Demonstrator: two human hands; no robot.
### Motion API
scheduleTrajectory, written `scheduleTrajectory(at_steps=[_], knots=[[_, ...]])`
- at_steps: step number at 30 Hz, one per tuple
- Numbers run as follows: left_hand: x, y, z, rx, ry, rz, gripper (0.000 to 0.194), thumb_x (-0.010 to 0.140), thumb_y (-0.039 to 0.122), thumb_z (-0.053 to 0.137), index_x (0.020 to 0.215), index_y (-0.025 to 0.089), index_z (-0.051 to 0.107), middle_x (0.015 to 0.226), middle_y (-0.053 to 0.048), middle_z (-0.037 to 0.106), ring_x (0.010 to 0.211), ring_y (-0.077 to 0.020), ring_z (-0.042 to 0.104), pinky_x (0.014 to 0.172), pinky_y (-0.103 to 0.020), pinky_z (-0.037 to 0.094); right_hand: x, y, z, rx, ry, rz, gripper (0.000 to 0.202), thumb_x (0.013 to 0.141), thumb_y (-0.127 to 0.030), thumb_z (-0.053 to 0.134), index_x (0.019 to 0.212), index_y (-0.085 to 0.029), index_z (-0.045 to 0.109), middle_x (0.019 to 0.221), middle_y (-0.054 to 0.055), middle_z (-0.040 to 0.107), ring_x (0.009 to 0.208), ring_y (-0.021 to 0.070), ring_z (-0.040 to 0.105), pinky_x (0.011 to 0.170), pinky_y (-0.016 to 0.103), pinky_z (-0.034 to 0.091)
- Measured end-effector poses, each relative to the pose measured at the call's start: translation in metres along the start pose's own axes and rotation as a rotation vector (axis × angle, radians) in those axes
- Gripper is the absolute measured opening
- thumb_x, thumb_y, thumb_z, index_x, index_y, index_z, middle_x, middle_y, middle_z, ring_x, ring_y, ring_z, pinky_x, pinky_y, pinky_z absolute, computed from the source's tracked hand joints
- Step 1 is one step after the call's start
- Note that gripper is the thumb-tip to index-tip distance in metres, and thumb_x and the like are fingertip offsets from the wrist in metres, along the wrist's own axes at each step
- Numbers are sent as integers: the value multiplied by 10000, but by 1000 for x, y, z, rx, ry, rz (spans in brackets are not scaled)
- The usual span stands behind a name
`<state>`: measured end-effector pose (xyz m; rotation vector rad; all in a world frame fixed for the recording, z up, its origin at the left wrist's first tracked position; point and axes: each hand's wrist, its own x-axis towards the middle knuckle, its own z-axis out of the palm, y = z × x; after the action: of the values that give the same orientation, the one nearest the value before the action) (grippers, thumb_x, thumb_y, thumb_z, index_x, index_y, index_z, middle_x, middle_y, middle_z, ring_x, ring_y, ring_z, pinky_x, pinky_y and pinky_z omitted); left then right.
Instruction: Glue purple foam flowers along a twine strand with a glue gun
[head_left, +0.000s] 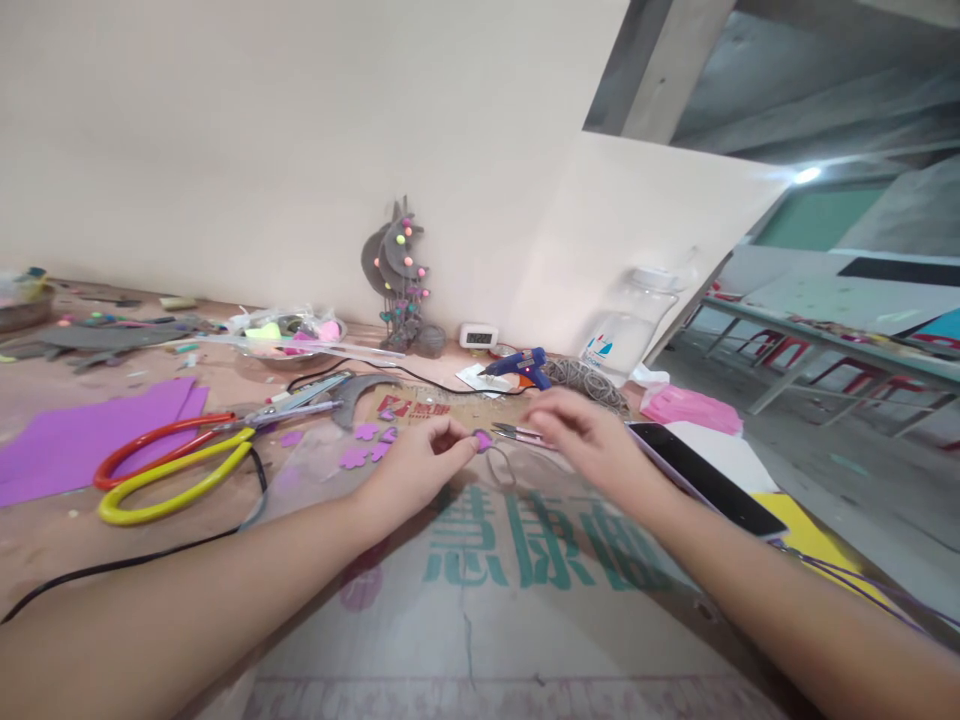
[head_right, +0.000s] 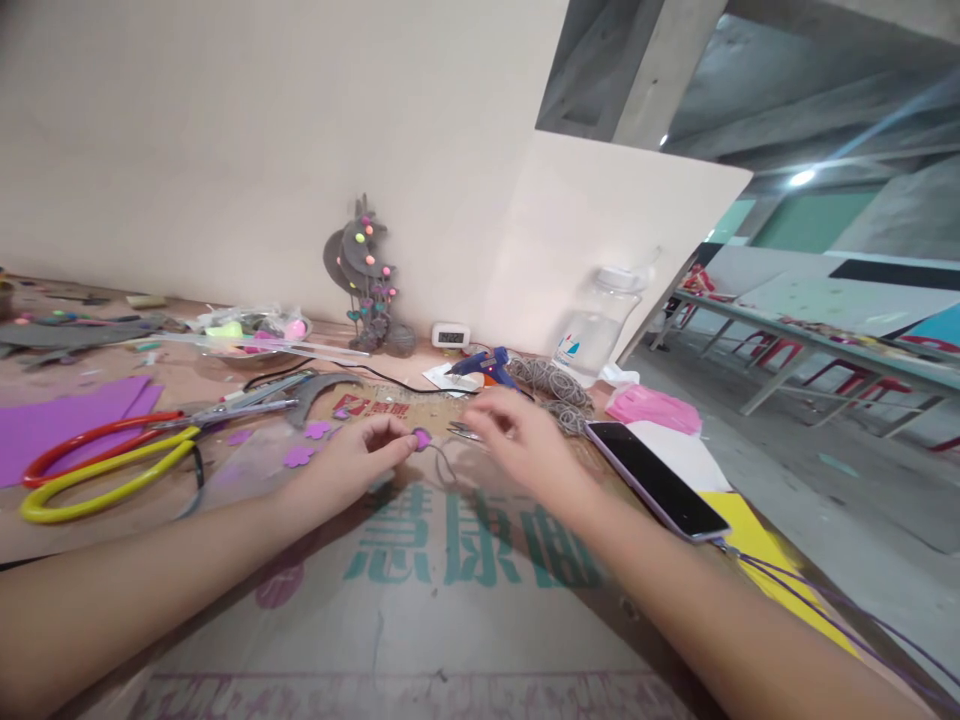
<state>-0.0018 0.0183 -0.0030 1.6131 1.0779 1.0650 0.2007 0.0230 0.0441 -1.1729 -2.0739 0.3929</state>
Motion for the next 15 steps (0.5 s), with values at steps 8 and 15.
scheduleTrajectory(at_steps=[8,15], knots=[[-1,-1,0,36,9,-17,237,766,390,543,704,161,551,650,26,539,621,-114,486,570,-214,362,33,95,-15,-40,260,240,393,693,-337,656,1020,-163,524,986,85,605,787,172,591,720,333,489],[-1,-1,0,24,-11,-26,228,781,380,536,734,158,558,642,27,539,622,-115,498,591,-219,372,57,108,-2,-63,42,293,540,736,-391,631,1197,-138,507,1202,140,578,1012,221,594,884,361,456]])
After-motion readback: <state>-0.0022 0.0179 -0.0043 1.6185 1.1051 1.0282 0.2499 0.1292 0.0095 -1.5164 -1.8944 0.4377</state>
